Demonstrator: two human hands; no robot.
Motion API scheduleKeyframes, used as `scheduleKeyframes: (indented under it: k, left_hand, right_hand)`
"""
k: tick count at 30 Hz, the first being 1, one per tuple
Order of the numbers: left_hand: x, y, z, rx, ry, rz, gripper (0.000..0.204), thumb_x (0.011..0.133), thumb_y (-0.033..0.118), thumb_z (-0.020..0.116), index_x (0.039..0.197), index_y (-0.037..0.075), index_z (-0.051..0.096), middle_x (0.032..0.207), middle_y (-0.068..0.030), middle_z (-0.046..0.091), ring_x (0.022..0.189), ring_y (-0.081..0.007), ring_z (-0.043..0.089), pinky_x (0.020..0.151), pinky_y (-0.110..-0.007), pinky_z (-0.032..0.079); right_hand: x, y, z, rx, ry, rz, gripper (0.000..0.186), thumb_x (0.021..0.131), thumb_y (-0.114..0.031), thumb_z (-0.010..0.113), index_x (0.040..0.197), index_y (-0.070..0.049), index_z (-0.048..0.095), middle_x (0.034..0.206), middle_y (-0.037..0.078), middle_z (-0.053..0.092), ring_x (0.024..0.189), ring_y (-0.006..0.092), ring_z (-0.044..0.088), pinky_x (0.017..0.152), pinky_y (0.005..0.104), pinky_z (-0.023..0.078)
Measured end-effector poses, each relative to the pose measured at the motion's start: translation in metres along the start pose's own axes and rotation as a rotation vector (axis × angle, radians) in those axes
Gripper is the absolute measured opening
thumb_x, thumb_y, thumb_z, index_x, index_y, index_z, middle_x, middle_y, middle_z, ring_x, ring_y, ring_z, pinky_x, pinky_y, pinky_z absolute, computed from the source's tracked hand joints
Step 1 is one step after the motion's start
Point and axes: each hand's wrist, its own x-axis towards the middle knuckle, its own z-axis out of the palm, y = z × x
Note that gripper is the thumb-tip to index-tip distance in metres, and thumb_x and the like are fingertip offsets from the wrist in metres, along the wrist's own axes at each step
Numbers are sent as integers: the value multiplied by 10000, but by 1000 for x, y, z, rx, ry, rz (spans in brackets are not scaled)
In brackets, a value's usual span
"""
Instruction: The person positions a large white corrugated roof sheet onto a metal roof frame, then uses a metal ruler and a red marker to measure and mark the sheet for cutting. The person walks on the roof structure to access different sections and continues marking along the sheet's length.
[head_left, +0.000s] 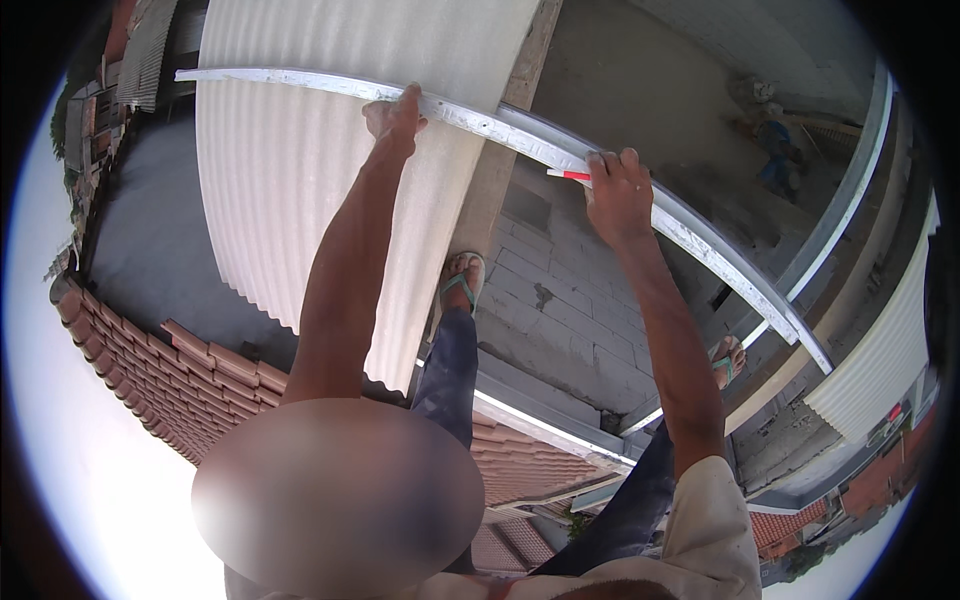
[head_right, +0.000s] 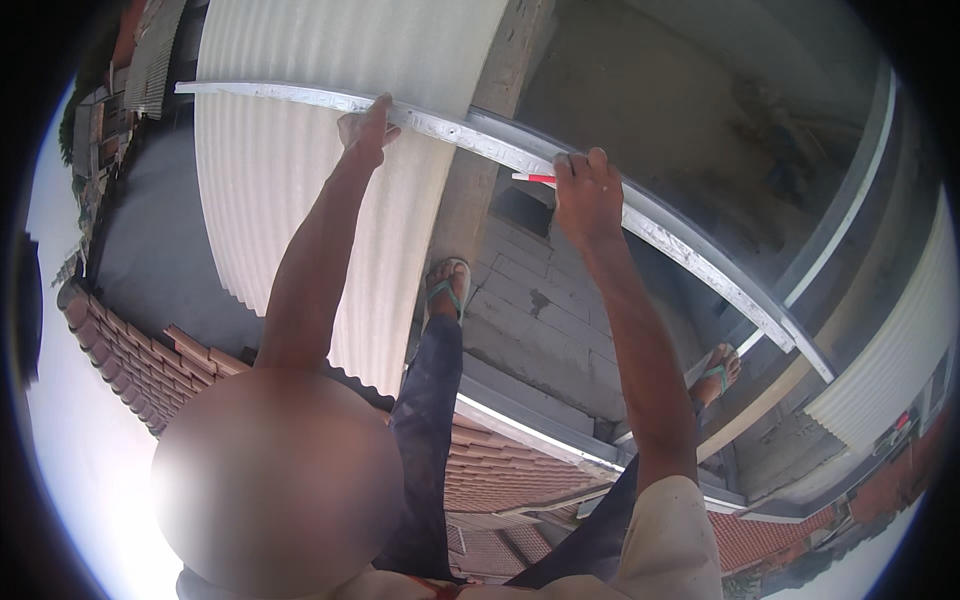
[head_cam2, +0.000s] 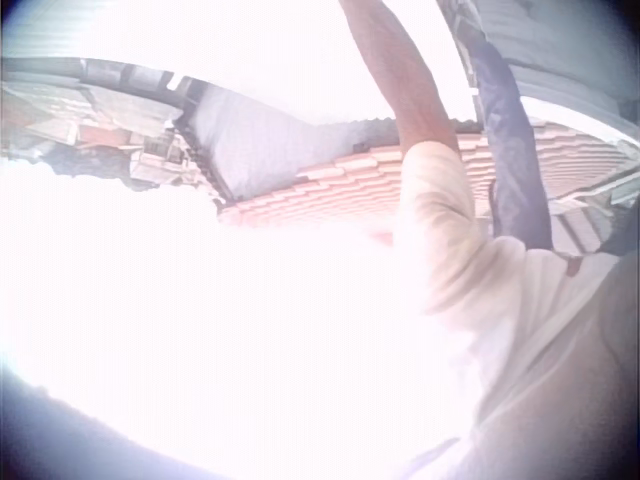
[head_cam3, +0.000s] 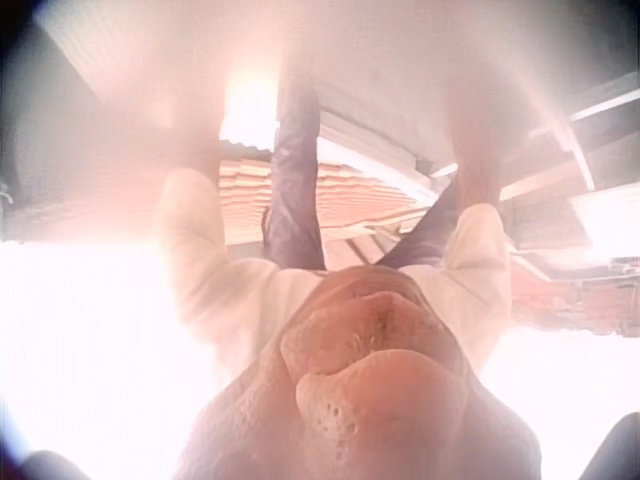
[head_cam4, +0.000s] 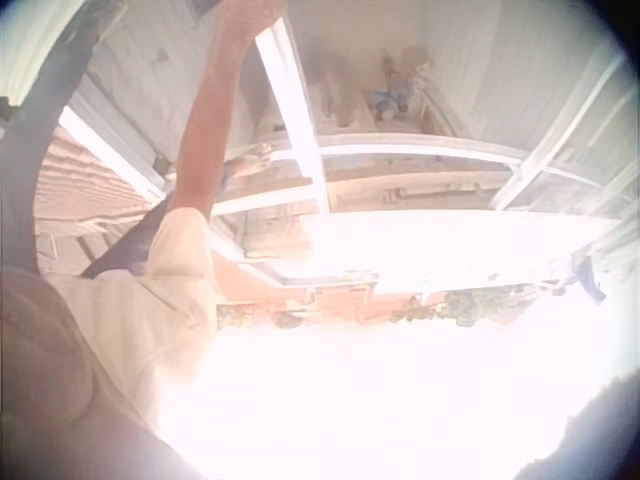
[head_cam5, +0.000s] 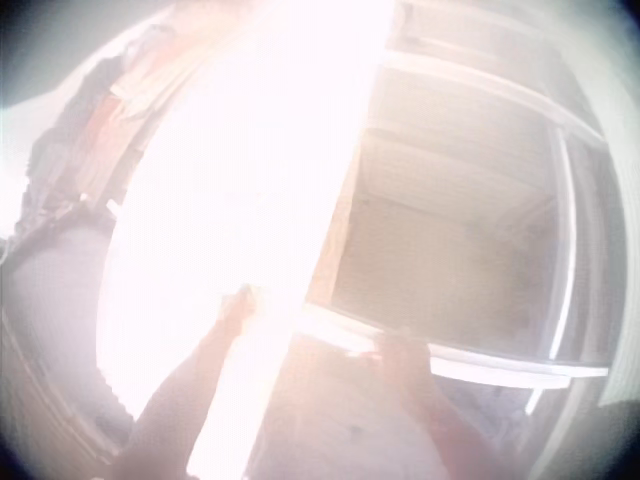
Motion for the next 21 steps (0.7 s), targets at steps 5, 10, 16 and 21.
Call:
scheduleKeyframes:
  k: [5, 10, 16, 21]
  left_hand:
    - [24, -20, -7, -3, -191, 13, 631, 877, 353, 744, 1189, -154, 535, 1111, -208, 643, 913, -282, 690, 775, -411, 651]
    - [37, -31, -2, -23, -157, 80, 746, 862, 440, 727, 1210, -192, 535, 1161, -215, 612, 966, -282, 657, 831, -408, 631]
    - [42, -31, 1, -7, -133, 78, 818, 873, 458, 718, 1232, -240, 486, 1203, -239, 597, 1021, -311, 660, 892, -391, 625]
    - [36, -26, 2, -7, -113, 91, 817, 874, 468, 705, 1224, -238, 490, 1229, -245, 584, 1044, -307, 655, 906, -394, 625]
  right_hand:
    - [-77, 63, -32, -140, -154, 122, 388, 785, -165, 792, 1138, -66, 667, 1116, 83, 700, 1141, 290, 593, 916, 426, 483]
    - [-101, 86, -30, -167, -93, 82, 372, 825, -258, 800, 1131, -93, 668, 1125, 63, 702, 1170, 281, 599, 971, 414, 471]
    - [-96, 94, -21, -169, 16, 42, 289, 797, -257, 798, 1030, -132, 681, 1039, 39, 660, 1068, 222, 625, 886, 377, 484]
    - [-100, 100, -11, -185, 14, 13, 451, 716, -315, 876, 1059, -128, 650, 1089, 40, 623, 1073, 219, 611, 894, 381, 479]
